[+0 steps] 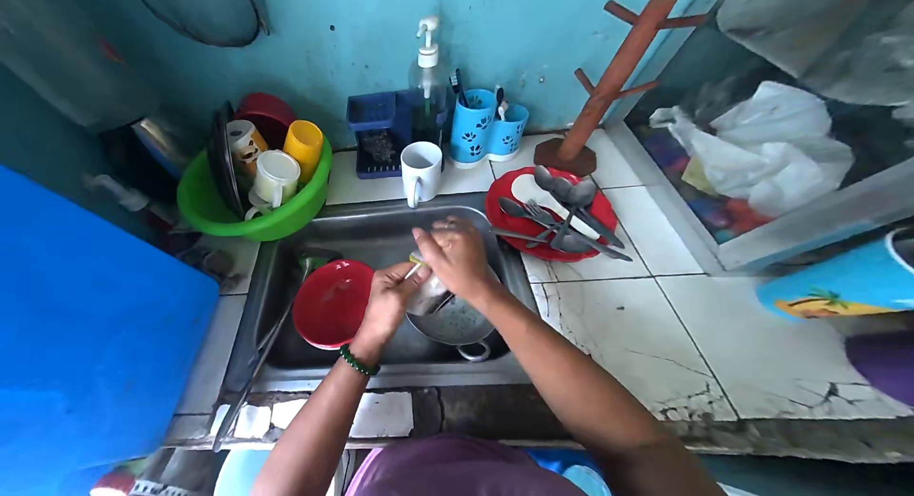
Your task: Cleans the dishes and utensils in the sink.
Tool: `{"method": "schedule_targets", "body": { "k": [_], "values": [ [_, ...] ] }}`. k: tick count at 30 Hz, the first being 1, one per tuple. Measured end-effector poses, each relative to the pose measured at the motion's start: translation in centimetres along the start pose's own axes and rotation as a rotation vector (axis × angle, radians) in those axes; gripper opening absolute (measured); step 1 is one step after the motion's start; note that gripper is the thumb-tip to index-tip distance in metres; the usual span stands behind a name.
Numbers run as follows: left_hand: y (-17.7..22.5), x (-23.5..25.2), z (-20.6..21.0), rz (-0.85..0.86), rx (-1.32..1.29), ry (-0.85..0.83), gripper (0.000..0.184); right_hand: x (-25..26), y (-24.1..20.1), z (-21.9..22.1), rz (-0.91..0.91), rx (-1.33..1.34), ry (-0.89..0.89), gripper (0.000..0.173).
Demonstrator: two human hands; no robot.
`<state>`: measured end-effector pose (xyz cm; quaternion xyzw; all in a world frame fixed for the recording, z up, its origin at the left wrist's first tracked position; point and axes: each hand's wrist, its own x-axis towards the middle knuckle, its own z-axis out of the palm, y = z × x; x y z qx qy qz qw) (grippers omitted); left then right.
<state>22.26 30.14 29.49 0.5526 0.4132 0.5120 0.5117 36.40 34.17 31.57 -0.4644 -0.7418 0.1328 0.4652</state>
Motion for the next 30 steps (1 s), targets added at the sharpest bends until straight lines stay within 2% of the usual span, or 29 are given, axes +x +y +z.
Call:
{"method": "schedule_targets", "body": {
  "k": [1,4,6,8,10,13,14,15,16,18,19,21,22,23,25,27,30],
  "values": [
    [-0.1,-0.1,0.1,0.021,-0.032,0.023,0.023,0.3,0.3,-0.5,0.114,0.089,-0.009,0.048],
    [-1.2,-0.9,-0.2,0.071,-0.180,0.105,0.027,0.7,2.8,-1.4,0.756,0.472,-0.056,0.041],
    [-1.5,-1.1,-0.4,0.066,-0.220,0.112,0.027,0.1,4.2,-1.0,0.914,0.539,-0.017,0.044],
    [-1.1,-1.0,-0.5,0.031,-0.203,0.085,0.025,-0.2,3.3,-1.5,0.846,0.405,-0.015,0.051],
    [0.0,-0.5,-0.7,-0.004,-0.140,0.054,0.024,-0.3,1.6,-1.9,0.572,0.154,-0.020,0.054],
    [1.3,0.2,-0.3,-0.016,0.014,-0.033,0.020,-0.6,0.5,-1.3,0.016,-0.085,-0.011,0.051],
    [1.3,0.3,-0.1,0.002,0.042,-0.041,0.020,-0.5,0.7,-0.8,-0.089,-0.097,0.016,0.050],
    [1.1,0.2,0.0,0.024,0.042,-0.028,0.020,-0.5,0.9,-0.8,-0.069,-0.047,0.020,0.049],
    [0.9,0.0,0.0,0.047,0.008,0.007,0.021,-0.5,1.0,-1.2,0.082,0.052,-0.006,0.049],
    [0.0,-0.6,-0.2,0.089,-0.132,0.105,0.025,-0.3,2.1,-1.8,0.579,0.358,-0.025,0.048],
    [-0.4,-0.8,-0.4,0.101,-0.204,0.142,0.026,-0.4,3.1,-1.8,0.770,0.540,0.009,0.044],
    [-0.9,-1.0,-0.9,0.105,-0.268,0.130,0.026,-0.7,4.1,-0.9,0.965,0.741,0.110,0.036],
    [-0.9,-1.0,-1.1,0.091,-0.256,0.091,0.025,-0.7,4.0,-0.9,0.974,0.706,0.111,0.037],
    [-0.7,-1.0,-1.3,0.062,-0.216,0.054,0.023,-0.7,3.6,-1.1,0.936,0.612,0.077,0.041],
    [0.4,-0.9,-1.3,-0.006,-0.093,0.007,0.021,-0.6,2.0,-1.6,0.744,0.343,-0.003,0.050],
    [1.1,-0.6,-0.9,-0.022,0.013,0.010,0.020,-0.7,0.7,-1.3,0.443,0.085,-0.013,0.053],
    [1.5,0.0,-0.3,0.010,0.104,-0.001,0.017,-1.0,0.5,-0.4,-0.006,-0.077,0.052,0.051]
  ]
}}
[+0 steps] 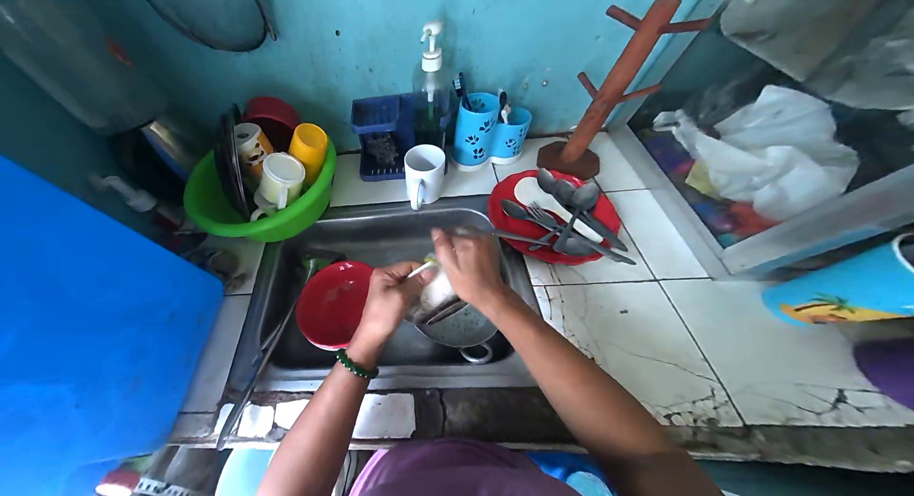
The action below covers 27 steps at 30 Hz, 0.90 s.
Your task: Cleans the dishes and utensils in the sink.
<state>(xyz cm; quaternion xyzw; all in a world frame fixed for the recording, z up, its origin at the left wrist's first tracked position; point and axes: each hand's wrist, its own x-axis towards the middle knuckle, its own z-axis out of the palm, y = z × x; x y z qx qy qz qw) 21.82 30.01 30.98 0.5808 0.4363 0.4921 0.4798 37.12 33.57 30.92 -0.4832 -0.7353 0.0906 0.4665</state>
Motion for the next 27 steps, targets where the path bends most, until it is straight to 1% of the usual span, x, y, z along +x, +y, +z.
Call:
{"method": "schedule_targets", "body": {
  "k": [1,2,3,4,5,6,7,8,9,11,12,13,15,17,18,19,20,21,22,23,24,25,26,27],
  "values": [
    [-0.1,0.0,0.2,0.019,0.022,-0.002,0.017,0.0,0.3,0.4,-0.103,-0.005,0.019,0.050],
    [-0.3,-0.2,0.3,0.039,0.017,0.011,0.017,0.0,0.6,0.4,-0.123,0.033,0.005,0.049],
    [-0.6,-0.4,0.4,0.060,-0.016,0.040,0.018,0.0,0.8,0.1,-0.041,0.100,-0.037,0.048],
    [-0.9,-0.6,0.4,0.072,-0.075,0.080,0.019,0.1,1.0,-0.5,0.150,0.196,-0.086,0.049],
    [-1.4,-0.9,0.4,0.075,-0.157,0.127,0.021,0.2,1.3,-0.8,0.411,0.320,-0.112,0.051],
    [-1.8,-1.1,0.3,0.079,-0.238,0.170,0.024,0.3,2.2,-0.8,0.653,0.481,-0.107,0.048],
    [-2.1,-1.2,0.2,0.080,-0.303,0.195,0.026,0.3,3.1,-0.6,0.830,0.641,-0.063,0.043],
    [-2.3,-1.3,0.1,0.070,-0.334,0.190,0.026,0.1,3.6,-0.2,0.940,0.750,-0.002,0.038],
    [-2.3,-1.3,-0.1,0.053,-0.334,0.162,0.025,0.0,3.7,-0.1,0.989,0.784,0.029,0.036],
    [-1.8,-1.3,-0.4,0.001,-0.272,0.081,0.020,0.1,3.6,-0.3,0.935,0.640,-0.019,0.041],
    [-1.4,-1.2,-0.5,-0.028,-0.215,0.050,0.018,0.2,3.0,-0.6,0.874,0.529,-0.066,0.046],
    [-1.0,-1.1,-0.4,-0.051,-0.145,0.029,0.016,0.2,2.3,-0.8,0.776,0.398,-0.106,0.051],
    [-0.6,-0.8,0.0,-0.056,-0.043,0.033,0.016,0.2,0.9,-0.7,0.446,0.152,-0.126,0.054],
    [-0.5,-0.4,0.5,-0.015,0.013,0.049,0.015,0.0,0.1,-0.2,0.068,0.010,-0.106,0.050],
    [-0.6,-0.4,0.8,0.018,0.030,0.056,0.016,-0.1,0.2,0.3,-0.088,-0.017,-0.061,0.049],
    [-0.7,-0.4,0.9,0.045,0.026,0.065,0.017,0.0,0.5,0.5,-0.149,0.009,-0.030,0.049],
    [-0.9,-0.6,0.8,0.061,-0.006,0.080,0.018,0.1,0.7,0.3,-0.083,0.078,-0.037,0.049],
    [-1.0,-0.7,0.8,0.062,-0.063,0.106,0.019,0.2,0.8,-0.3,0.117,0.180,-0.081,0.050],
    [-1.1,-0.9,0.8,0.057,-0.135,0.146,0.020,0.3,1.2,-0.7,0.386,0.305,-0.102,0.052],
    [-1.2,-1.0,0.7,0.049,-0.206,0.195,0.022,0.3,2.1,-0.5,0.616,0.442,-0.073,0.051],
    [-1.4,-1.0,0.8,0.035,-0.271,0.246,0.024,0.1,2.8,-0.2,0.784,0.592,-0.018,0.047],
    [-1.8,-0.9,0.9,0.015,-0.318,0.293,0.025,-0.2,3.4,0.5,0.888,0.695,0.059,0.046],
    [-2.2,-0.8,1.1,-0.010,-0.350,0.338,0.025,-0.6,3.7,1.3,0.926,0.733,0.127,0.046],
    [-2.7,-0.6,1.3,-0.047,-0.379,0.382,0.026,-1.2,3.7,2.0,0.900,0.713,0.157,0.046]
  ]
}}
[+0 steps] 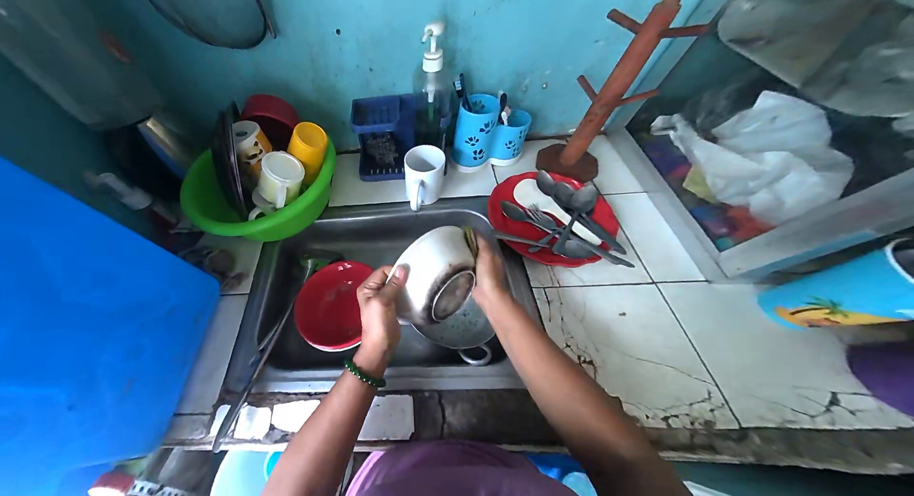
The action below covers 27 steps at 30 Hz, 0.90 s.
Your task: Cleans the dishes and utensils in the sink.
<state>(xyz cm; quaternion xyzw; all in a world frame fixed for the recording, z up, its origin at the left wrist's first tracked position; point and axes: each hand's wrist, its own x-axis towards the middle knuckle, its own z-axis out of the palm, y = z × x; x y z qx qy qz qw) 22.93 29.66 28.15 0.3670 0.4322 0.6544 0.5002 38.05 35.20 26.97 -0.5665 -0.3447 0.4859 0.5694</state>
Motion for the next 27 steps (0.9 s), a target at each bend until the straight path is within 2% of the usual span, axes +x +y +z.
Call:
{"method": "schedule_targets", "body": {
  "k": [3,5,9,10,14,16,18,19,21,23,24,26,27],
  "values": [
    [-1.0,0.0,0.5,-0.110,-0.046,0.118,0.025,-1.3,2.8,0.2,-0.335,-0.283,-0.057,0.049],
    [-1.0,0.0,1.1,-0.140,-0.037,0.152,0.025,-2.0,4.3,0.4,-0.556,-0.351,-0.074,0.051],
    [-0.6,0.0,1.9,-0.162,-0.023,0.183,0.024,-2.5,5.2,0.3,-0.753,-0.353,-0.161,0.051],
    [-0.5,0.1,2.0,-0.165,-0.022,0.187,0.024,-2.4,4.8,0.1,-0.740,-0.351,-0.185,0.050],
    [-0.2,0.1,1.8,-0.217,-0.034,0.171,0.025,0.0,3.9,-2.0,-0.500,-0.258,-0.254,0.043],
    [-0.2,0.1,1.9,-0.244,-0.050,0.208,0.024,1.1,4.0,-2.7,-0.329,-0.178,-0.338,0.042],
    [-0.3,0.3,1.7,-0.232,-0.038,0.247,0.023,2.0,4.2,-3.5,-0.187,-0.218,-0.359,0.037],
    [-0.3,0.4,1.4,-0.224,-0.028,0.256,0.023,2.4,4.5,-3.8,-0.138,-0.325,-0.344,0.032],
    [0.0,0.5,0.9,-0.208,-0.007,0.261,0.023,2.9,5.1,-4.3,-0.086,-0.744,-0.412,0.029],
    [0.4,0.5,0.9,-0.203,0.019,0.259,0.022,2.5,5.9,-4.1,-0.068,-1.147,-0.616,0.034],
    [0.6,0.5,0.9,-0.204,0.029,0.256,0.022,2.1,6.2,-3.8,-0.039,-1.294,-0.723,0.043],
    [0.7,0.4,0.8,-0.203,0.039,0.255,0.023,1.3,6.0,-3.3,0.032,-1.407,-0.862,0.057],
    [0.7,0.4,0.7,-0.201,0.040,0.260,0.023,1.4,5.9,-3.3,0.045,-1.398,-0.908,0.054]
  ]
}}
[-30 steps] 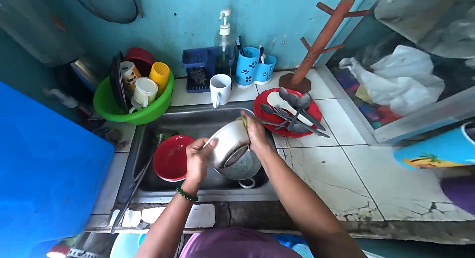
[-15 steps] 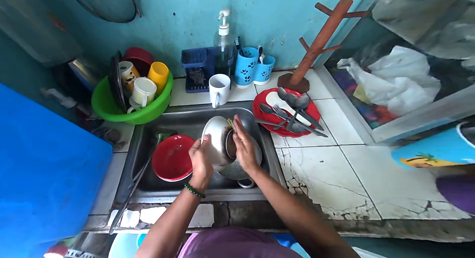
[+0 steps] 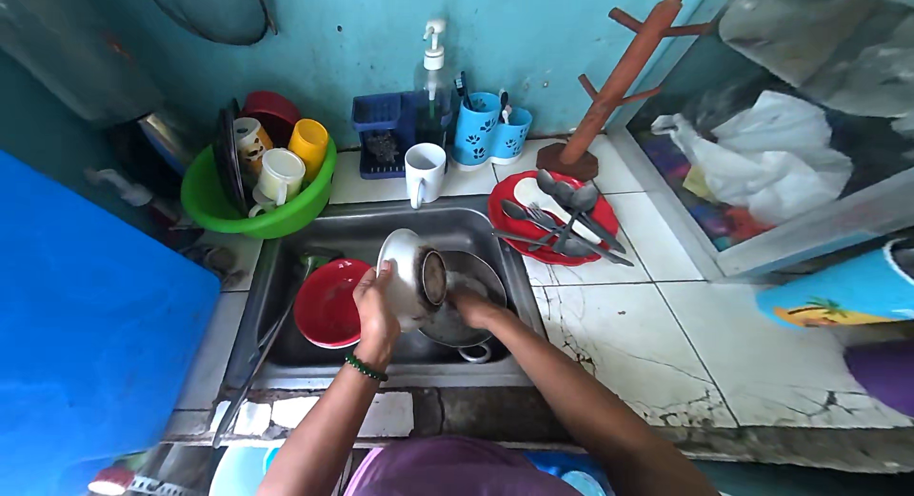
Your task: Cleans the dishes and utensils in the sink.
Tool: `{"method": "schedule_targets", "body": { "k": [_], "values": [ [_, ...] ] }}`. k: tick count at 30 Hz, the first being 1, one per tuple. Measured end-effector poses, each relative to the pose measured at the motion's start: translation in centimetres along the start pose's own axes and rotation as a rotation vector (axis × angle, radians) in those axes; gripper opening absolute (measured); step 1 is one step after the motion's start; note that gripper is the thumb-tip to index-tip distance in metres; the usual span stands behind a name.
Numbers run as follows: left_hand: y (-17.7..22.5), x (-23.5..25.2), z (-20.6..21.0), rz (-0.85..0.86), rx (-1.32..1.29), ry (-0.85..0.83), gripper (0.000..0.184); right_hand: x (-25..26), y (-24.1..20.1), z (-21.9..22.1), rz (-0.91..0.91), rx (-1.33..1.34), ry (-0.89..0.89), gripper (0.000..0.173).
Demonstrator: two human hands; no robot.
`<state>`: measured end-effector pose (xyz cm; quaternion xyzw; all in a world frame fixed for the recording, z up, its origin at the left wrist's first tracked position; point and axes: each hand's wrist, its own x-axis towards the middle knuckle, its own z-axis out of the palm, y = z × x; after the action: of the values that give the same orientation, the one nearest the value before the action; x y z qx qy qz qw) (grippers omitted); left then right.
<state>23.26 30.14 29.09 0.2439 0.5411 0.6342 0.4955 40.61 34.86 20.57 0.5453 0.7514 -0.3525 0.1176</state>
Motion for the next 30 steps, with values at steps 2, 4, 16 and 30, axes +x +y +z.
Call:
{"method": "schedule_targets", "body": {
  "k": [2,4,16,30],
  "values": [
    [0.1,0.3,-0.4,0.006,-0.002,0.012,0.022,-0.9,-0.1,-1.6,-0.053,0.079,0.003,0.039],
    [0.0,0.5,-0.7,0.000,-0.014,0.028,0.022,-3.2,-1.0,-4.3,-0.122,0.184,0.110,0.033],
    [-0.6,0.8,0.8,-0.042,-0.069,-0.003,0.022,-3.5,-1.4,-2.7,-0.393,0.439,0.910,0.012],
    [-1.4,1.4,1.0,-0.038,-0.126,0.000,0.022,-3.4,-2.3,-2.2,-0.430,0.476,0.940,0.013]
  ]
}}
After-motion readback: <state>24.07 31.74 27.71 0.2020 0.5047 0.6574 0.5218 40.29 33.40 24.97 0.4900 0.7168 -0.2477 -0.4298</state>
